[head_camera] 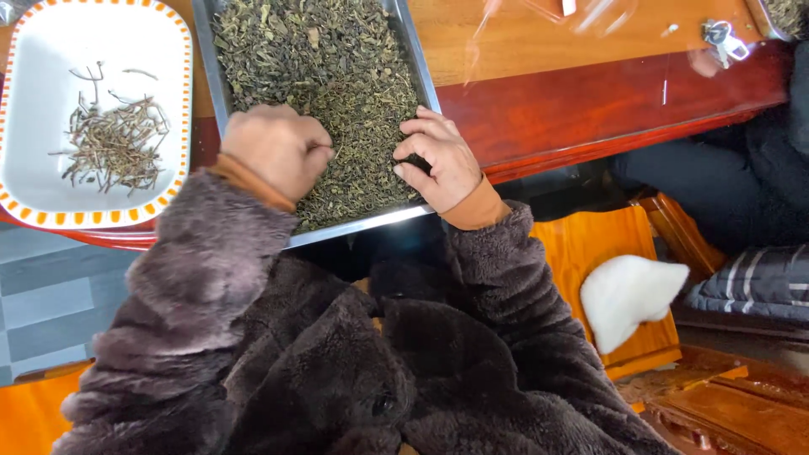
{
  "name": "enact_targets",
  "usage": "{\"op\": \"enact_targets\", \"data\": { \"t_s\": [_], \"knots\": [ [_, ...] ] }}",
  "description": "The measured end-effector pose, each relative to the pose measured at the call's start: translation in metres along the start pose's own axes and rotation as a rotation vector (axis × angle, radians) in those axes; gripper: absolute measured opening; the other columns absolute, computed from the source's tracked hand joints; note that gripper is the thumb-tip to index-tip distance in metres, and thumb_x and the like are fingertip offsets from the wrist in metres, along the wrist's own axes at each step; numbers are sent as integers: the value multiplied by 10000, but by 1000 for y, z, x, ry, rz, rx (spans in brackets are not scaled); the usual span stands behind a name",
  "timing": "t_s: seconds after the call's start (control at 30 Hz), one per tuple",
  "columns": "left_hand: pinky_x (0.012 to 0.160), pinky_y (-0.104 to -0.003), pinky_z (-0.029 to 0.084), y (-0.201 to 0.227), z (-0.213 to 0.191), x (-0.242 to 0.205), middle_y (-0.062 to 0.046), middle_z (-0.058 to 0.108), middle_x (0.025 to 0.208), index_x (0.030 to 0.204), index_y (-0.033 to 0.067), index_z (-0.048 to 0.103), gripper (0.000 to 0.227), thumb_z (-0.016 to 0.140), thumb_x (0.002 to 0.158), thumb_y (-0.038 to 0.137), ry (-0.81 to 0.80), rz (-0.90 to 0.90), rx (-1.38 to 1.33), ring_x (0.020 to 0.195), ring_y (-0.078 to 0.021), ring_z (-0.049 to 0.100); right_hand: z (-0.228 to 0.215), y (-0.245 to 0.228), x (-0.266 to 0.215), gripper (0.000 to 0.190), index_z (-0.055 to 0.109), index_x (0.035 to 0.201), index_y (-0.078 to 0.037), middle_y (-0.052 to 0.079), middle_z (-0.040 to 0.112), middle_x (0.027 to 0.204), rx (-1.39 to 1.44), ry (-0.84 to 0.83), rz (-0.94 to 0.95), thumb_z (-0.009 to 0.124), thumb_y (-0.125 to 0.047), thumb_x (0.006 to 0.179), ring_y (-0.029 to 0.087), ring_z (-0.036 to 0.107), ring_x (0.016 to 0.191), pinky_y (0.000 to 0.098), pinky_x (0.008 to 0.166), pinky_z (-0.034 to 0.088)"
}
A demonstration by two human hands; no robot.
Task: Sorting dried tea leaves by manually removing stems and placing them in a separate bowl
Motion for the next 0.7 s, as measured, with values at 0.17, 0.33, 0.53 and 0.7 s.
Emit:
{"op": "enact_targets", "data": {
  "t_s": [0.17, 0.33, 0.53, 0.7],
  "knots": [
    [915, -524, 500, -10, 43, 15, -88, 741, 977, 1060, 212, 770, 350, 718, 943, 538, -83, -68, 129, 974, -337, 675, 1, 3, -1, 106, 660, 1022, -118, 133, 624, 1278, -1, 4, -12, 721, -182, 964, 436, 444, 1397, 577, 1136, 408],
    [794, -510, 516, -23, 62, 16, -67, 721, 893, 902, 257, 751, 212, 767, 859, 464, 115, 53, 179, 889, -355, 678, -7, 2, 5, 119, 661, 1021, -122, 128, 639, 1262, -14, 22, -48, 739, -185, 956, 450, 466, 1386, 585, 1103, 421],
    [673, -486, 559, -30, 67, 6, -42, 699, 778, 846, 248, 744, 53, 765, 876, 287, 206, 124, 64, 737, -324, 670, -95, -85, 0, 247, 685, 1186, -16, 169, 569, 1393, -90, 539, -49, 728, -159, 989, 358, 502, 1395, 538, 1275, 371],
    [718, -501, 557, -26, 39, 3, -92, 612, 719, 696, 116, 638, 252, 610, 901, -27, 183, 118, -143, 659, -315, 603, -134, -129, -3, 246, 599, 1112, 49, 190, 614, 1113, 69, 323, -77, 570, -188, 1053, 343, 603, 1078, 509, 1090, 473]
  ]
}}
Point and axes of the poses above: each hand's wrist, its own x-axis towards the middle knuckle, its own z-axis out of the palm, y = z × x, the point moved 3 cm from there along x, towards the middle knuckle
